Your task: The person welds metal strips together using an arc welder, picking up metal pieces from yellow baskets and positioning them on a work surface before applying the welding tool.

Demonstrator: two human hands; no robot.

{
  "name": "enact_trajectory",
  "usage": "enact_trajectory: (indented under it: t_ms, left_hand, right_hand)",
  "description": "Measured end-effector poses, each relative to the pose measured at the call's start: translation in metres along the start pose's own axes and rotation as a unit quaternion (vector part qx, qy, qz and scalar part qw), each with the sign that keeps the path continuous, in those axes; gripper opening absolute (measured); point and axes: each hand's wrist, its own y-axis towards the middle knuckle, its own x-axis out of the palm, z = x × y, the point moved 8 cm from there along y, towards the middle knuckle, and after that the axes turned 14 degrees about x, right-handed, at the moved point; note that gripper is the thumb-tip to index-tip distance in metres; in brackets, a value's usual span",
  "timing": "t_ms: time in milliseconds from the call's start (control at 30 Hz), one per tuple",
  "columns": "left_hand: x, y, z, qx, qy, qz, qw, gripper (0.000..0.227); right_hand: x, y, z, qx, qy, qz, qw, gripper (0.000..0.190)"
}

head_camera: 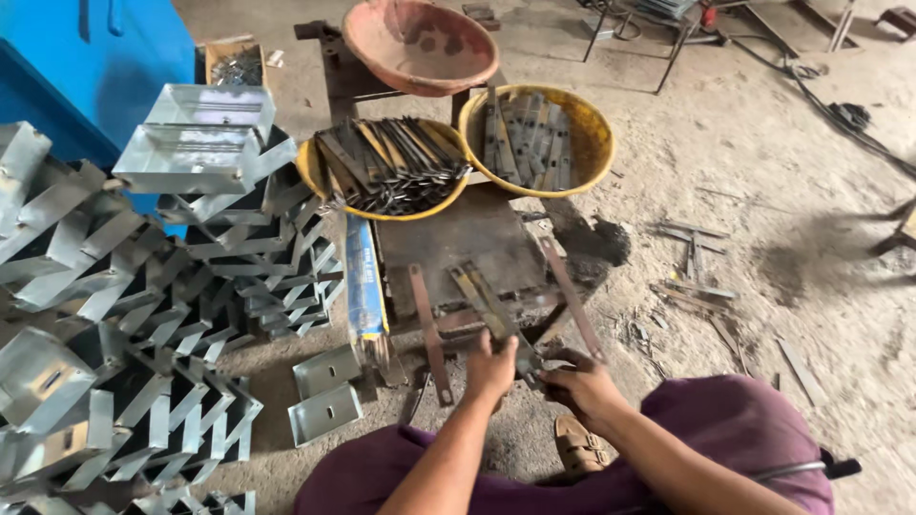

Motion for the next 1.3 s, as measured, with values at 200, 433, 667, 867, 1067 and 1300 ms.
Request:
enact_trajectory:
  t_ms: [200, 433, 667, 867, 1067, 1300]
  left_hand:
    - [-0.035, -0.017, 0.001, 0.004, 0.155, 0.025, 0.988, 0.037]
    - [-0.124, -0.035, 0.065, 0.170, 0.267, 0.167, 0.934, 0.060]
    - [-0.150, -0.032, 0.051, 0.134, 0.318, 0.170, 0.923, 0.056]
    - [-0.145, -0.012, 0.022, 0.145, 0.300, 0.200, 0.921, 0.050]
    - [-0.140, -0.014, 0.039, 0.181, 0.289, 0.207, 0.917, 0.048]
    - [-0.138, -0.016, 0.053, 0.180, 0.315, 0.183, 0.914, 0.049]
  right_hand:
    - [0.007, 0.011, 0.016, 0.077, 0.021, -0.156, 0.985, 0.032]
    - [0.034, -0.008, 0.021, 0.060, -0.067, -0.292, 0.952, 0.030]
    - [0.023, -0.019, -0.010, -0.015, -0.056, -0.225, 0.973, 0.022]
    - [0.006, -0.005, -0.015, -0.158, -0.092, -0.059, 0.981, 0.016]
    - [0.008, 0.000, -0.014, -0.142, -0.140, -0.037, 0.979, 0.024]
    - [0.014, 0.007, -0.011, -0.129, -0.126, -0.055, 0.982, 0.024]
